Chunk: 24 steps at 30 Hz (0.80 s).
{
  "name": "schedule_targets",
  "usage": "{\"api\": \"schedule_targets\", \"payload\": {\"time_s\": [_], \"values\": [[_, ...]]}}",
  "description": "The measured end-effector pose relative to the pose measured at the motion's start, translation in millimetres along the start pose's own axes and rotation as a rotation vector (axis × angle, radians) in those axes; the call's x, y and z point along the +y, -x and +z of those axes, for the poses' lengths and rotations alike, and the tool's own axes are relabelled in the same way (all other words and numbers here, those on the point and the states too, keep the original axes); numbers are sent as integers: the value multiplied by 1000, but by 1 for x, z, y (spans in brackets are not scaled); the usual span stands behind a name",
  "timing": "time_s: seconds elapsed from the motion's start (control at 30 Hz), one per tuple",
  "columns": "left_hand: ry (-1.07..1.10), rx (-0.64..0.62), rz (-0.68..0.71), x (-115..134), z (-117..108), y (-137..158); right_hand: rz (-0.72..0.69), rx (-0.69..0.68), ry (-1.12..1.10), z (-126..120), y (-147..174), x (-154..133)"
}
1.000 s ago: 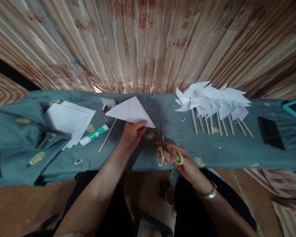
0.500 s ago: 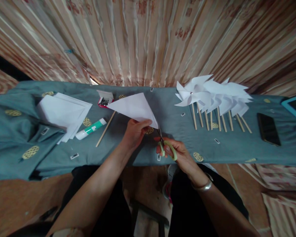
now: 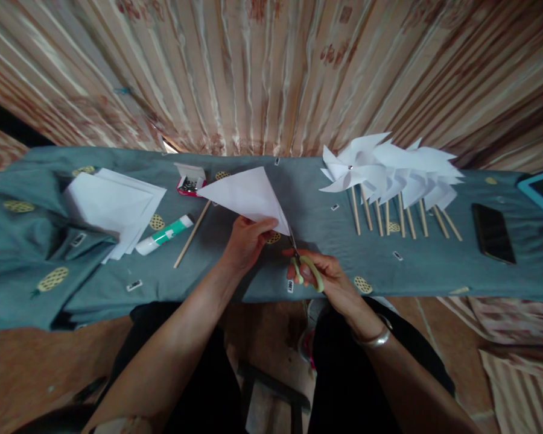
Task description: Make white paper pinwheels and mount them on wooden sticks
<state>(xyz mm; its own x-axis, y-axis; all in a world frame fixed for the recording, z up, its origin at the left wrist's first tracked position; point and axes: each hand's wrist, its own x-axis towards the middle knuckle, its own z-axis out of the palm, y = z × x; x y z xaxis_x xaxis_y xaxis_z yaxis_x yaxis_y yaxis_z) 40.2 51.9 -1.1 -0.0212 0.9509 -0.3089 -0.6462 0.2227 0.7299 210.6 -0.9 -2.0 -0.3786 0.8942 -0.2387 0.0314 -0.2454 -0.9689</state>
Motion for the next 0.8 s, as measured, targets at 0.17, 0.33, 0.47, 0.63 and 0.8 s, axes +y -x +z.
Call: {"api": "schedule_targets", "payload": {"time_s": [0.17,0.33,0.47,0.63,0.8], "values": [[-20,-5,-6,0,-1,0,30,-5,24,-1,1,-2],[-25,-14,-5,1,-1,1,35,8,22,0,1,-1],[-6,-3,-6,2,1,1,40,27,-1,2,1,1],[-19,-11,-4,3,0,1,37,43,-3,4,0,1],[-46,-8,3,2,0,0,53,60,-7,5,0,0]]}}
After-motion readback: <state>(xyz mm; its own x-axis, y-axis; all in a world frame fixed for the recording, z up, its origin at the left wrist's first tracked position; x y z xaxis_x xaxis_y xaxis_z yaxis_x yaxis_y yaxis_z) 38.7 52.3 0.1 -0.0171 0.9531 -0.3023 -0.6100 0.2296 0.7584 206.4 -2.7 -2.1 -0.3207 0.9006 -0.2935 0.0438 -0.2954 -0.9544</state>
